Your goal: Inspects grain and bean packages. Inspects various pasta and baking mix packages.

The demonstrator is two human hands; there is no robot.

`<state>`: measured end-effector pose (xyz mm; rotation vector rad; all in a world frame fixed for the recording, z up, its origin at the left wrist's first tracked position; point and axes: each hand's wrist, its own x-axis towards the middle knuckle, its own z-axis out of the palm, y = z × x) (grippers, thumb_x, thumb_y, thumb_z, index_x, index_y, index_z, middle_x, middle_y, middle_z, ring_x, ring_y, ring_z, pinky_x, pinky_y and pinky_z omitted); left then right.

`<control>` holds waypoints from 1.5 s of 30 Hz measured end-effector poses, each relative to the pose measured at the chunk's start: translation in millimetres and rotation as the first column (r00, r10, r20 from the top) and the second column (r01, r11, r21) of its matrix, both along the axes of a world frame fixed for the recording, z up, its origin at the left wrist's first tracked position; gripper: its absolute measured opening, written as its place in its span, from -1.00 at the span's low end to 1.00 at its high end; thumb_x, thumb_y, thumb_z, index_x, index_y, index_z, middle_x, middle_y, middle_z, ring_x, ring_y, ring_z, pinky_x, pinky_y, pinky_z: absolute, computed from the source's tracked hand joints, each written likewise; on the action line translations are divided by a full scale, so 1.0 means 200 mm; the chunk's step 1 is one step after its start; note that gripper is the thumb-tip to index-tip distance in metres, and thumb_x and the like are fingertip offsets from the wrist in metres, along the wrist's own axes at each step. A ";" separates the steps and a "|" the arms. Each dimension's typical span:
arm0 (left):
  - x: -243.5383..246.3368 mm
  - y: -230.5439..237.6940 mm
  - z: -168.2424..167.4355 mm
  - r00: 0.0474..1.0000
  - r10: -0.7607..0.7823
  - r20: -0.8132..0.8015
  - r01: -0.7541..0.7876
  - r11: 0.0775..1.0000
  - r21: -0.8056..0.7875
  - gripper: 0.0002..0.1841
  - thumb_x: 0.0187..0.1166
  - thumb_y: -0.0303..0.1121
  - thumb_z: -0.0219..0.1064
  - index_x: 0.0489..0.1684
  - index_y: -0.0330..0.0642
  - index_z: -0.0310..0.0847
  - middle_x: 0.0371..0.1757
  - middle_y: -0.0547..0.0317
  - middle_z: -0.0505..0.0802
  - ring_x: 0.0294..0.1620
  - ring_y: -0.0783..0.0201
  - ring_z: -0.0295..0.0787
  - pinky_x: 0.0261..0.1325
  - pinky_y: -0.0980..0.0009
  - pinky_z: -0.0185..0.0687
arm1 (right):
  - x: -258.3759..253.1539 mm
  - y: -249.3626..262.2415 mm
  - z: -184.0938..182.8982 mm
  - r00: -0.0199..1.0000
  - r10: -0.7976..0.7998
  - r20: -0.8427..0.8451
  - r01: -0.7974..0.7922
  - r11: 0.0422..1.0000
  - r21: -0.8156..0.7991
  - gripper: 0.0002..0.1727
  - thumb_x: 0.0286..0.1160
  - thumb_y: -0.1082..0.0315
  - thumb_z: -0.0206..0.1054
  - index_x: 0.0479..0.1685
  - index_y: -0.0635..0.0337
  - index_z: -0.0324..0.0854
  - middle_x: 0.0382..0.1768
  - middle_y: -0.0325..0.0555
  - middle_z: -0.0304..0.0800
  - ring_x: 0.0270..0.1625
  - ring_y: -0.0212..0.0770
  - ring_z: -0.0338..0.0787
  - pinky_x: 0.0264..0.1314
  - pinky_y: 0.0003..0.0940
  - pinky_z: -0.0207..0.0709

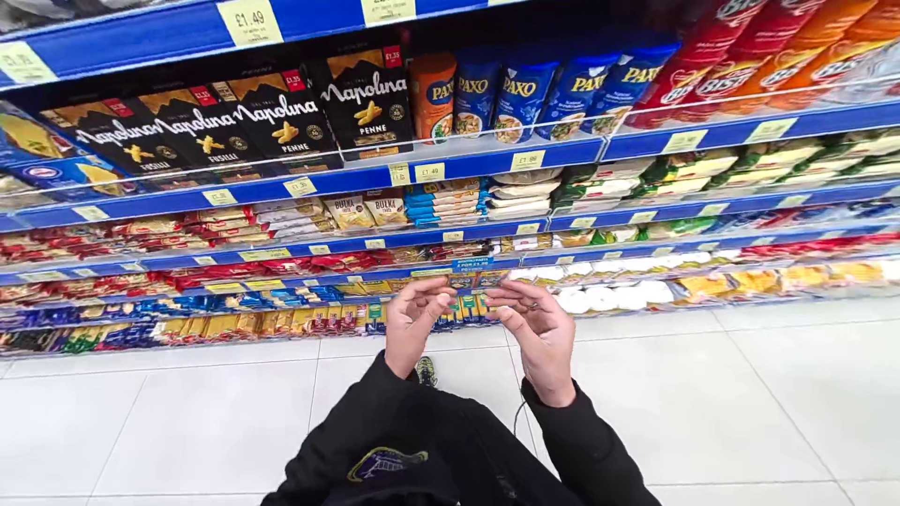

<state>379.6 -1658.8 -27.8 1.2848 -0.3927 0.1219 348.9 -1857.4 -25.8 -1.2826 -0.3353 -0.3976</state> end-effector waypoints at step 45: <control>-0.88 -0.33 -0.08 0.955 -0.175 -0.237 0.153 0.982 -0.112 -0.60 0.57 -0.33 0.48 0.24 -0.43 0.63 -0.07 -0.15 0.89 -0.13 0.09 0.92 -0.05 0.24 0.90 | -0.74 -0.43 -0.09 0.997 0.048 -0.064 -0.051 0.997 -0.051 -0.52 0.49 0.24 0.50 0.28 0.38 0.63 0.16 0.11 0.84 -0.01 -0.07 0.91 0.04 -0.24 0.85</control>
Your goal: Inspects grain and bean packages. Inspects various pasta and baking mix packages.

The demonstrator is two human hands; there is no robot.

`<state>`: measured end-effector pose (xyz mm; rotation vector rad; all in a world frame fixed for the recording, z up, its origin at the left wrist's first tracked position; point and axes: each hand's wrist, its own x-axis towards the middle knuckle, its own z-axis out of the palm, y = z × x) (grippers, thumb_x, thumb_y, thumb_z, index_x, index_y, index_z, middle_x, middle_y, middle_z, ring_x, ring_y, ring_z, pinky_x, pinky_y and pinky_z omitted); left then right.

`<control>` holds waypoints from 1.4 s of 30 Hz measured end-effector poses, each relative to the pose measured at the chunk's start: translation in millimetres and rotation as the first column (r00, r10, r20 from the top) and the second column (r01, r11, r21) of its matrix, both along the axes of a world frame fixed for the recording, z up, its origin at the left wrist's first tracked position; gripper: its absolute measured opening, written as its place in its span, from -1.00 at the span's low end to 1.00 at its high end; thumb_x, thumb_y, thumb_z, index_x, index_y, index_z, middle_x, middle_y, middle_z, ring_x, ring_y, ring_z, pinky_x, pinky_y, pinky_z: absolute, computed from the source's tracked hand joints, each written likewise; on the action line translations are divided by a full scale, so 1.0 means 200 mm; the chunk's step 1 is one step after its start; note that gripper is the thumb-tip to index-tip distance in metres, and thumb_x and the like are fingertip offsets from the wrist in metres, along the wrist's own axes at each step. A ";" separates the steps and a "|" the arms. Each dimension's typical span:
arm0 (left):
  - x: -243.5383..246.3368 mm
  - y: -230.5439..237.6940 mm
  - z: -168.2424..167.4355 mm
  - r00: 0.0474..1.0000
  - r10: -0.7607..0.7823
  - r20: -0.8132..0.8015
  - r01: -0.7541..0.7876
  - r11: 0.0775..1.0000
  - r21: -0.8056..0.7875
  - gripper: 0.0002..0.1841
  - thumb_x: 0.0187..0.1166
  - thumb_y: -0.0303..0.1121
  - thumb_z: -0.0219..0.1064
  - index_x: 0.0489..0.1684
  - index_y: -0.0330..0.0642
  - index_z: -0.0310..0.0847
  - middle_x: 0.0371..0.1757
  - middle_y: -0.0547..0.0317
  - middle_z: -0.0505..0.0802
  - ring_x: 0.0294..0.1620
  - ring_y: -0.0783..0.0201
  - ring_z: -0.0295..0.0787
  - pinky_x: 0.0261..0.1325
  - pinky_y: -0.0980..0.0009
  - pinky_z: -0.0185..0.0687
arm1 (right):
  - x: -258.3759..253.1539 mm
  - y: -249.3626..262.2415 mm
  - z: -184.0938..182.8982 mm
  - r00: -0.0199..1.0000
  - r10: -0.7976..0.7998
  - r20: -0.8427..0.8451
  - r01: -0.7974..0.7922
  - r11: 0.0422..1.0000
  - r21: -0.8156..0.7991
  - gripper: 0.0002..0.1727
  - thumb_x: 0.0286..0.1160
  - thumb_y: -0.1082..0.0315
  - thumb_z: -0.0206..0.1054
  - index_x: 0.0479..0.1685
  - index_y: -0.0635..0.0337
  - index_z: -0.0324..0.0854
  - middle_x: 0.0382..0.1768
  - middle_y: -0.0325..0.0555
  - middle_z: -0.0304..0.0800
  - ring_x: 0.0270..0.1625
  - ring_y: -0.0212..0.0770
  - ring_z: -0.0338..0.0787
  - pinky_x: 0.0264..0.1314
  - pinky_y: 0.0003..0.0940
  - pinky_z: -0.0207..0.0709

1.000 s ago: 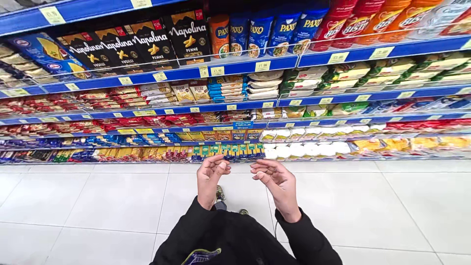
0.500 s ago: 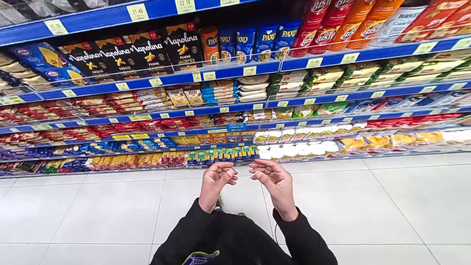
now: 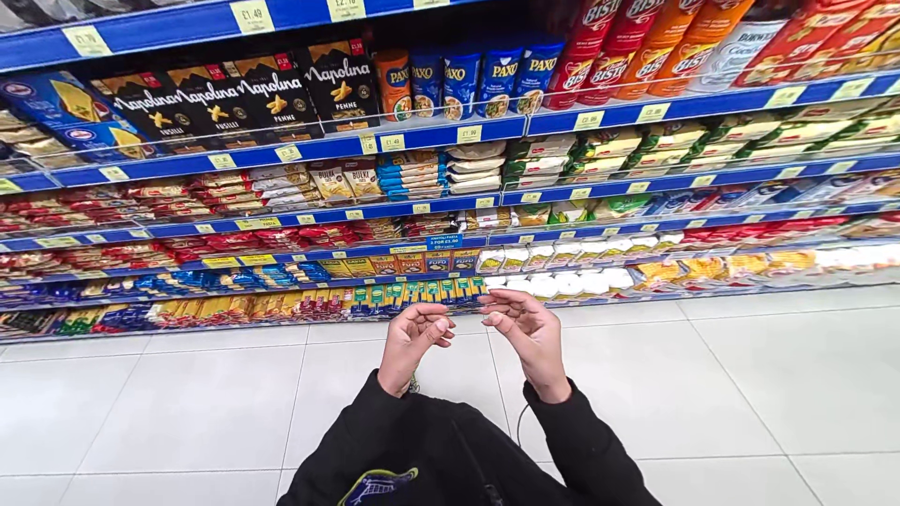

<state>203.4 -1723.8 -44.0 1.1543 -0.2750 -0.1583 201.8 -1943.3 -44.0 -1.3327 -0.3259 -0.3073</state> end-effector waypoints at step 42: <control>1.00 0.80 -0.05 0.921 -0.387 0.045 0.389 0.920 -0.057 -0.54 0.58 -0.23 0.46 0.38 -0.25 0.63 0.11 -0.23 0.87 -0.02 0.02 0.92 0.00 0.22 0.89 | 2.16 0.46 0.95 0.771 0.005 0.637 0.600 0.331 -0.728 -0.06 -0.05 0.01 0.75 0.51 0.21 0.58 0.29 0.22 0.73 0.40 0.21 0.65 0.56 0.19 0.40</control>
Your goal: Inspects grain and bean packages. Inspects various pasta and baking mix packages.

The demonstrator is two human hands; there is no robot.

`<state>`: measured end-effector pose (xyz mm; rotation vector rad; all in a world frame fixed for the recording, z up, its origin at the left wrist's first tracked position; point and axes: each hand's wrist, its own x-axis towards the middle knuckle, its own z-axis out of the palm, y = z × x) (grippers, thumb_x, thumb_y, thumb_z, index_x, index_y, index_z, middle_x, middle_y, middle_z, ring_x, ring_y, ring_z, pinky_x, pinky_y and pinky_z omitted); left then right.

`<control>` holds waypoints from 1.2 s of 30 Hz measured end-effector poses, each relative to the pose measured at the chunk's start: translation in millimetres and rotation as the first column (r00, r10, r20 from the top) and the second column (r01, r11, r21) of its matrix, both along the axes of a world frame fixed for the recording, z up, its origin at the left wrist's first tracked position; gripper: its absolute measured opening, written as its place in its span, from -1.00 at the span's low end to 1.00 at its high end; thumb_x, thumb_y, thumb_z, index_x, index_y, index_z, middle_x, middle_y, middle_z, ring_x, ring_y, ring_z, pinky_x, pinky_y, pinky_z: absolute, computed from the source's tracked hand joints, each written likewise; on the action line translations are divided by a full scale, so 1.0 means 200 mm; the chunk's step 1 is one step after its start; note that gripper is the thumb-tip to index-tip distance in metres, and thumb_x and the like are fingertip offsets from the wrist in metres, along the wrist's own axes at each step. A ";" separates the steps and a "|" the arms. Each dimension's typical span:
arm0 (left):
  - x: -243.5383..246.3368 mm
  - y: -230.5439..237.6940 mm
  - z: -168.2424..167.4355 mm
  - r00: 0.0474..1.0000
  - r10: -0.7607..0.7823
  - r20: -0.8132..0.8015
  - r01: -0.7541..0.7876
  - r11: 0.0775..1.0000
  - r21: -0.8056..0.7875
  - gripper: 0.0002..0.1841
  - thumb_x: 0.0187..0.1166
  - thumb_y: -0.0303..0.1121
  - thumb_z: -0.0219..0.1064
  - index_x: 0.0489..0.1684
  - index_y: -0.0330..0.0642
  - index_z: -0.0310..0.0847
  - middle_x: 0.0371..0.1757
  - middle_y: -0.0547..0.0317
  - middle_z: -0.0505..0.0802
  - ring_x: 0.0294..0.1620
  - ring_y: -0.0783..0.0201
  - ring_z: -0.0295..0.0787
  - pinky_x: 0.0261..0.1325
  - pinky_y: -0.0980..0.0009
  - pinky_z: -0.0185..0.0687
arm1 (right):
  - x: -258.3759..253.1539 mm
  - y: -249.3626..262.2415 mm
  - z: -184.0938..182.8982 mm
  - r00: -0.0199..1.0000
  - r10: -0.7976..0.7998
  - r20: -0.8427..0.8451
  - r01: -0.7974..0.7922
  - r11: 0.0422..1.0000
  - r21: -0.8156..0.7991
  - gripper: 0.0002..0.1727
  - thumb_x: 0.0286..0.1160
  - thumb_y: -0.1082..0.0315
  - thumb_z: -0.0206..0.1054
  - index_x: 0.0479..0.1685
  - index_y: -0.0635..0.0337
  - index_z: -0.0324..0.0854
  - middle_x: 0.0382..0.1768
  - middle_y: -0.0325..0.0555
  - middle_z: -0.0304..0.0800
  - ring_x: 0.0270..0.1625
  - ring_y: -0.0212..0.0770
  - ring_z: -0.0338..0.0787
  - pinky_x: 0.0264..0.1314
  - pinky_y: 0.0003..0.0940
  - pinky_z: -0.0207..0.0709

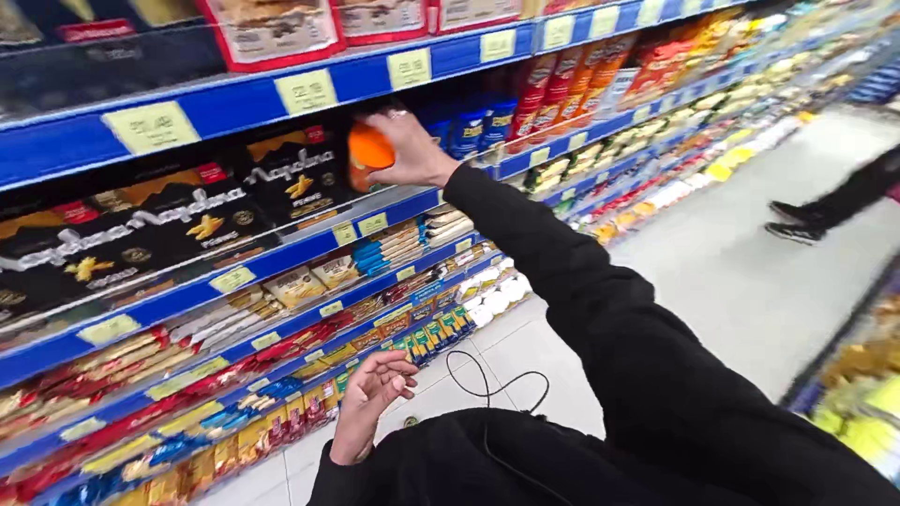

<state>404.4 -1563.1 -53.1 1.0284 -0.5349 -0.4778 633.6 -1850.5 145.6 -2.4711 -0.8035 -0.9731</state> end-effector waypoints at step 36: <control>-0.74 -1.20 0.42 0.987 -0.154 -0.052 0.122 0.915 -0.384 -0.30 0.53 -0.21 0.50 0.60 -0.34 0.32 0.34 -0.21 0.76 0.21 -0.05 0.85 0.34 0.07 0.78 | -2.19 -0.65 0.08 0.958 0.060 -0.280 0.165 0.682 0.712 -0.55 0.58 0.12 0.39 0.29 0.25 0.67 -0.06 -0.04 0.86 -0.16 -0.22 0.87 -0.20 -0.30 0.82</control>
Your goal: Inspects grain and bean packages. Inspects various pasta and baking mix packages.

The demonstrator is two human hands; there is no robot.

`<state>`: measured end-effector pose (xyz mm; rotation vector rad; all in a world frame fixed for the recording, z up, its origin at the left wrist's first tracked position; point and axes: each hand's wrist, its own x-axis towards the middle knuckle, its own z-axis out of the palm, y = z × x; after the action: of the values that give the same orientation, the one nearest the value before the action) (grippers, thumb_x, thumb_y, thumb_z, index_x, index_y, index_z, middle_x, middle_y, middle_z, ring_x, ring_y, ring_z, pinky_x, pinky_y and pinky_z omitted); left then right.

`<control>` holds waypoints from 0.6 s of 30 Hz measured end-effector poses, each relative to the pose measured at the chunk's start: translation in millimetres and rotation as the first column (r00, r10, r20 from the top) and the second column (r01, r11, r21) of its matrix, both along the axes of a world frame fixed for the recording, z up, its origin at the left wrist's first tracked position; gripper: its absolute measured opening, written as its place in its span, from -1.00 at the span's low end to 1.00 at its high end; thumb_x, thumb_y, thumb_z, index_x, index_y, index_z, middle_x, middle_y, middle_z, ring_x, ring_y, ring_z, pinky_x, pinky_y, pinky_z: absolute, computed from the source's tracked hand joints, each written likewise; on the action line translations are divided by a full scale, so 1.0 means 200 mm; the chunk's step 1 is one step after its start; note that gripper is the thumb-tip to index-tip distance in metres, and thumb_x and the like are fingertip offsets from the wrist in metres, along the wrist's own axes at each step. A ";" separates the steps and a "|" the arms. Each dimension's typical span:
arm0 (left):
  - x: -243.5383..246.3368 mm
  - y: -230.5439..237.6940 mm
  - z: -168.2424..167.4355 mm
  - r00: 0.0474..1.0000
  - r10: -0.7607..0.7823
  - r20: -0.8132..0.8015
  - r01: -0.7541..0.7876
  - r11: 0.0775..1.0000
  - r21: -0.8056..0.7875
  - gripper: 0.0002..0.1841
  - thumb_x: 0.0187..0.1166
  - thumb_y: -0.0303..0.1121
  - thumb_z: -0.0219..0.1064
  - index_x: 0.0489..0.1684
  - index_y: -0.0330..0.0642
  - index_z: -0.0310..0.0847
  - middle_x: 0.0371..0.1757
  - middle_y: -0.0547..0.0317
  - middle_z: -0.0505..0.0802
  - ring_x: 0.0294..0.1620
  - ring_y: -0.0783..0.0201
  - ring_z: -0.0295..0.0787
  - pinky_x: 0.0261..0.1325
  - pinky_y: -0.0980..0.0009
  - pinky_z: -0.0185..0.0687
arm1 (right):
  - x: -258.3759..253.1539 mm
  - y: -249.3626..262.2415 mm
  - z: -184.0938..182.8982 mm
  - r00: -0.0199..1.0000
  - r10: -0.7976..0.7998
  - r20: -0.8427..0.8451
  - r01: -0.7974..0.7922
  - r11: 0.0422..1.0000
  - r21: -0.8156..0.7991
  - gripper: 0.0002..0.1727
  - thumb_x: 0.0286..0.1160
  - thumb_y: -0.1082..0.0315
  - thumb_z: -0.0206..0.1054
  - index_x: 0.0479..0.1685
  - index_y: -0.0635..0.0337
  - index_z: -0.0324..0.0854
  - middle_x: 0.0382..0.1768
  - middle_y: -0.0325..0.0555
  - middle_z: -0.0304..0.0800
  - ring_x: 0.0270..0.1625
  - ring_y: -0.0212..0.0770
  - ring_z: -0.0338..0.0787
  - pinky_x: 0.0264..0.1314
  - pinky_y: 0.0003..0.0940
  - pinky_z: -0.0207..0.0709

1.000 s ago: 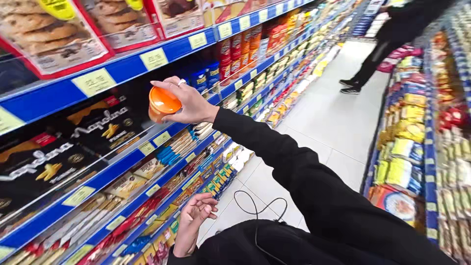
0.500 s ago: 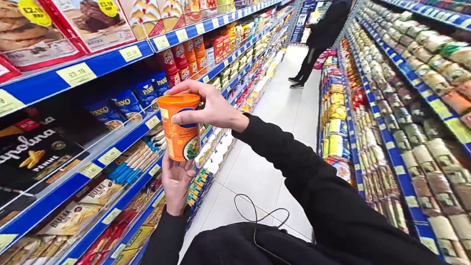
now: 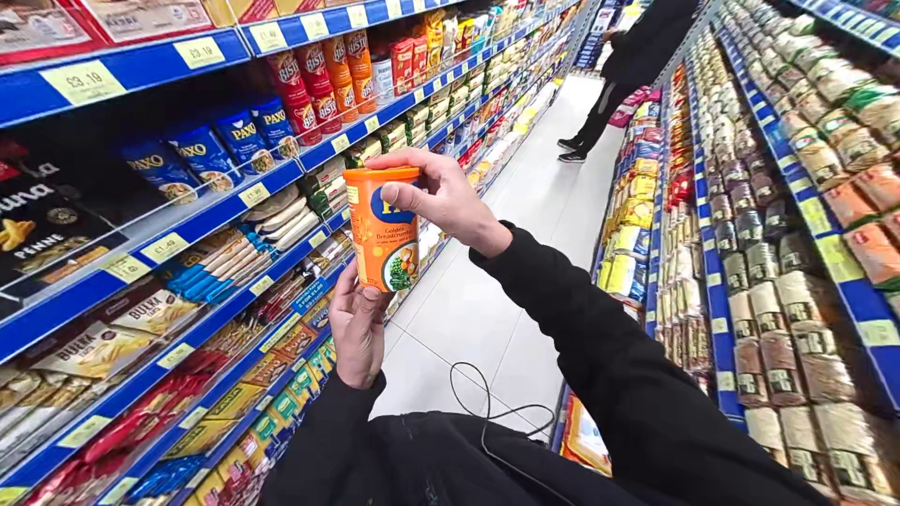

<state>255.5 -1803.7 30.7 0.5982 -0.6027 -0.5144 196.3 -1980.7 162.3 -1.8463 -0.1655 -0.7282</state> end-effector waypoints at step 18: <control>-0.25 0.06 0.00 0.997 0.011 -0.078 -0.007 0.999 0.042 -0.29 0.61 -0.28 0.44 0.65 -0.43 0.20 0.29 -0.28 0.77 0.21 -0.07 0.85 0.40 0.06 0.73 | -0.19 0.02 -0.08 0.998 0.057 0.001 -0.056 0.996 0.066 -0.63 0.76 0.05 0.19 0.17 0.13 0.70 -0.15 -0.23 0.85 -0.22 -0.41 0.83 -0.24 -0.52 0.76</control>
<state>205.3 -1791.0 29.9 0.6171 -0.5157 -0.5405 159.0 -1977.2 145.5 -1.7728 -0.1900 -0.6855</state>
